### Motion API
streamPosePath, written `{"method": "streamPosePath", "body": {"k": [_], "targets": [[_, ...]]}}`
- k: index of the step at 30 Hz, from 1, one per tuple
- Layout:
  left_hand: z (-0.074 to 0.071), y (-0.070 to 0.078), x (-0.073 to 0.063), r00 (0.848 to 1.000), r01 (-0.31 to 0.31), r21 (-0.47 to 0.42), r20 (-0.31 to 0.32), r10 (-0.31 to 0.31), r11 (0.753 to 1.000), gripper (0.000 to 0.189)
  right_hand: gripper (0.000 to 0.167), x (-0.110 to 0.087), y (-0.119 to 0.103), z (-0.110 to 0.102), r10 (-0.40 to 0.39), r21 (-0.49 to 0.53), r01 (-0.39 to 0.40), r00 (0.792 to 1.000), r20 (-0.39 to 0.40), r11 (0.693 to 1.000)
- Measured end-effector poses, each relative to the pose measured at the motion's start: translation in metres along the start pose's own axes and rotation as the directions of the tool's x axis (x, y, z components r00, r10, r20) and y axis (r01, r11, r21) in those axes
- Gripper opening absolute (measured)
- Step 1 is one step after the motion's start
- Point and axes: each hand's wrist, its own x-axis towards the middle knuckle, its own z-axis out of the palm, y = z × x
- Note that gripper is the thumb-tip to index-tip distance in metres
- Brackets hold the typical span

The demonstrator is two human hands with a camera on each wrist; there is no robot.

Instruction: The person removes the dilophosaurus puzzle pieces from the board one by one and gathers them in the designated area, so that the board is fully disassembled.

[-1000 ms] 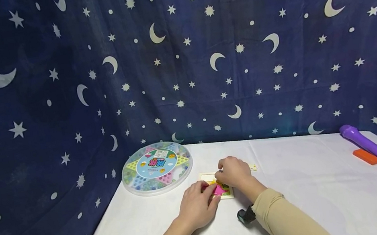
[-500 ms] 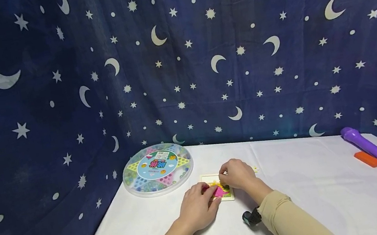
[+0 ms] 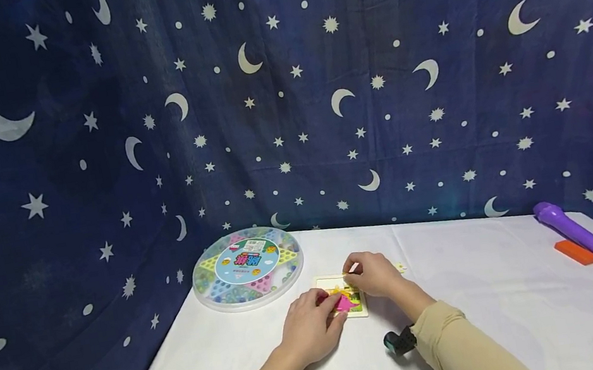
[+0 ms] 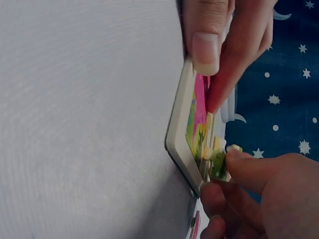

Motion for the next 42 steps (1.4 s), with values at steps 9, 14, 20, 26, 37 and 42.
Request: {"method": "streamPosePath", "body": {"k": [9, 14, 20, 26, 37, 42], "targets": [[0.002, -0.004, -0.002, 0.997, -0.001, -0.086, -0.079, -0.005, 0.996, 0.025, 0.018, -0.006, 0.02, -0.024, 0.069, 0.103, -0.071, 0.997, 0.022, 0.992], [0.002, -0.006, -0.003, 0.99, -0.012, -0.124, -0.14, -0.005, 0.992, 0.02, 0.022, -0.012, 0.04, -0.041, 0.148, 0.087, -0.148, 0.989, -0.001, 0.985], [0.004, -0.011, -0.007, 0.98, 0.011, -0.193, -0.195, -0.05, 0.981, 0.019, 0.025, -0.02, 0.058, -0.053, 0.22, 0.089, -0.217, 0.975, -0.017, 0.972], [-0.001, -0.015, -0.008, 0.98, 0.031, -0.24, -0.182, -0.077, 0.97, 0.017, 0.027, -0.022, 0.064, -0.064, 0.269, 0.059, -0.267, 0.963, -0.03, 0.962], [-0.003, -0.014, -0.001, 0.989, 0.039, -0.32, -0.12, -0.082, 0.947, 0.011, 0.032, -0.019, 0.077, -0.074, 0.369, -0.019, -0.37, 0.929, -0.037, 0.929], [-0.001, -0.01, -0.003, 0.995, 0.032, -0.339, -0.083, -0.064, 0.94, 0.006, 0.029, -0.024, 0.085, -0.074, 0.387, -0.061, -0.39, 0.92, -0.057, 0.919]]}}
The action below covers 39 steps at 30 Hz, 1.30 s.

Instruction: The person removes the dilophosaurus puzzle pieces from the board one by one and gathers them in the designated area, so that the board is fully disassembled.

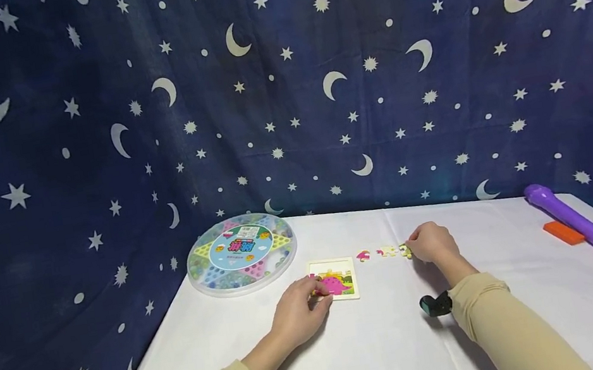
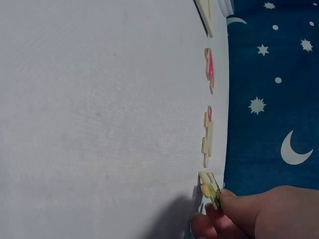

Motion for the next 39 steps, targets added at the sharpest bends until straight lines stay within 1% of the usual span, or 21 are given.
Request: {"method": "streamPosePath", "body": {"k": [5, 7, 10, 12, 14, 17, 20, 23, 26, 31, 35, 38, 39], "targets": [[-0.004, 0.003, -0.008, 0.997, -0.077, 0.074, -0.001, 0.077, 0.994, 0.006, 0.027, -0.003, 0.004, 0.004, 0.024, -0.047, -0.025, 1.0, -0.01, 0.999], [-0.007, 0.004, -0.01, 0.992, -0.12, 0.119, -0.008, 0.122, 0.986, 0.007, 0.026, -0.002, 0.005, 0.005, 0.034, -0.055, -0.035, 0.999, -0.019, 0.998], [-0.011, 0.006, -0.013, 0.984, -0.174, 0.181, 0.002, 0.177, 0.968, 0.012, 0.027, -0.002, 0.005, 0.005, 0.044, -0.059, -0.045, 0.999, -0.028, 0.997], [-0.013, 0.008, -0.014, 0.98, -0.199, 0.214, 0.023, 0.199, 0.956, 0.016, 0.026, -0.001, 0.005, 0.003, 0.047, -0.066, -0.048, 0.999, -0.027, 0.997], [-0.015, 0.009, -0.015, 0.978, -0.207, 0.234, 0.043, 0.202, 0.95, 0.019, 0.026, -0.002, 0.004, 0.002, 0.041, -0.068, -0.043, 0.999, -0.033, 0.997], [-0.018, 0.009, -0.015, 0.977, -0.211, 0.252, 0.043, 0.207, 0.944, 0.02, 0.025, -0.003, -0.003, 0.002, 0.024, -0.053, -0.026, 0.999, -0.048, 0.998], [-0.02, 0.008, -0.013, 0.975, -0.218, 0.267, 0.013, 0.223, 0.939, 0.018, 0.025, -0.004, -0.019, 0.005, -0.032, -0.021, 0.03, 0.998, -0.059, 0.999], [-0.022, 0.007, -0.011, 0.97, -0.228, 0.274, -0.017, 0.242, 0.934, 0.017, 0.025, -0.006, -0.043, 0.01, -0.124, 0.004, 0.124, 0.992, -0.04, 0.992], [-0.022, 0.005, -0.009, 0.969, -0.23, 0.275, -0.027, 0.247, 0.933, 0.016, 0.021, -0.008, -0.068, 0.019, -0.207, 0.018, 0.207, 0.978, -0.01, 0.978], [-0.017, 0.004, -0.01, 0.972, -0.219, 0.274, -0.028, 0.235, 0.937, 0.015, 0.013, -0.017, -0.104, 0.032, -0.292, 0.024, 0.291, 0.956, 0.021, 0.956], [-0.01, 0.005, -0.014, 0.98, -0.19, 0.301, -0.007, 0.201, 0.935, 0.019, 0.01, -0.024, -0.119, 0.042, -0.352, 0.027, 0.351, 0.934, 0.065, 0.936], [-0.006, 0.007, -0.016, 0.984, -0.172, 0.33, 0.014, 0.177, 0.928, 0.022, 0.011, -0.027, -0.124, 0.05, -0.399, 0.037, 0.397, 0.91, 0.115, 0.917], [-0.005, 0.007, -0.017, 0.985, -0.168, 0.337, 0.019, 0.172, 0.926, 0.022, 0.012, -0.028, -0.125, 0.053, -0.403, 0.041, 0.401, 0.905, 0.134, 0.915]]}}
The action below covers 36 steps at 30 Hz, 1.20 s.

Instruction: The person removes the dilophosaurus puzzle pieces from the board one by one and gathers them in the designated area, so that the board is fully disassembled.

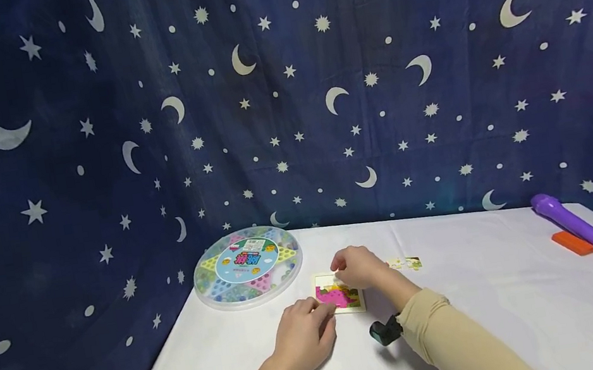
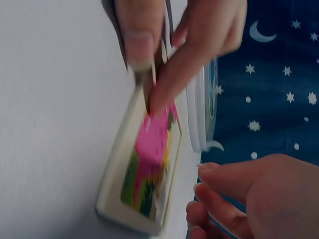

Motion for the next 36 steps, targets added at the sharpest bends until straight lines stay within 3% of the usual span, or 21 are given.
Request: {"method": "streamPosePath", "body": {"k": [5, 13, 36], "targets": [[0.0, 0.002, -0.004, 1.0, 0.009, 0.011, 0.006, -0.009, 1.0, 0.02, 0.016, -0.001, -0.009, 0.016, -0.025, -0.011, 0.026, 0.997, 0.07, 1.0], [-0.002, 0.001, -0.001, 1.0, 0.005, 0.016, 0.008, -0.005, 1.0, 0.021, 0.02, 0.005, -0.01, 0.032, -0.029, -0.042, 0.03, 0.999, 0.021, 0.999], [-0.001, 0.001, 0.001, 1.0, -0.011, 0.029, -0.006, 0.011, 1.0, 0.018, 0.006, 0.005, -0.021, 0.03, -0.023, -0.004, 0.023, 0.999, 0.031, 1.0]]}}
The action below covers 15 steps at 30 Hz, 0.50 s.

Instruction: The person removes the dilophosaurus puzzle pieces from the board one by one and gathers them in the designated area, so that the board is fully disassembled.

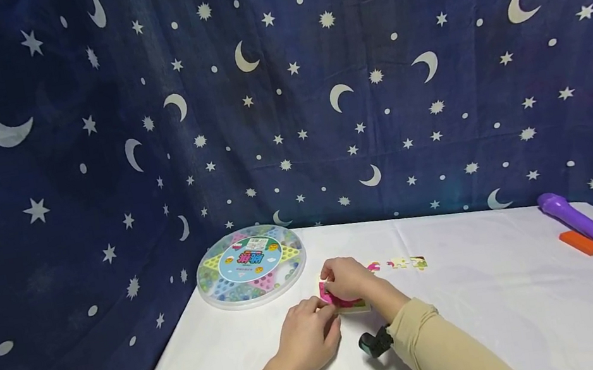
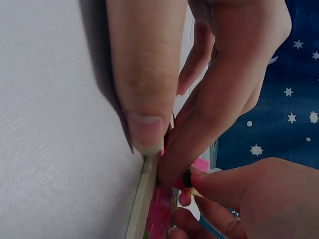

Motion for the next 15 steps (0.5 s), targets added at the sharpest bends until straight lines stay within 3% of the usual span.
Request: {"method": "streamPosePath", "body": {"k": [6, 12, 15], "targets": [[-0.001, 0.001, 0.0, 1.0, 0.004, -0.015, 0.018, -0.004, 1.0, 0.02, 0.009, -0.005, 0.006, 0.0, 0.003, 0.033, -0.003, 1.0, 0.013, 0.999], [-0.002, 0.001, 0.0, 1.0, 0.001, -0.017, 0.007, -0.001, 1.0, 0.02, 0.005, -0.007, 0.021, -0.012, 0.025, 0.197, -0.023, 1.0, -0.006, 0.98], [-0.002, 0.0, 0.001, 1.0, 0.008, -0.019, 0.012, -0.007, 1.0, 0.02, 0.008, -0.01, 0.032, -0.023, 0.056, 0.224, -0.051, 0.998, -0.017, 0.973]]}}
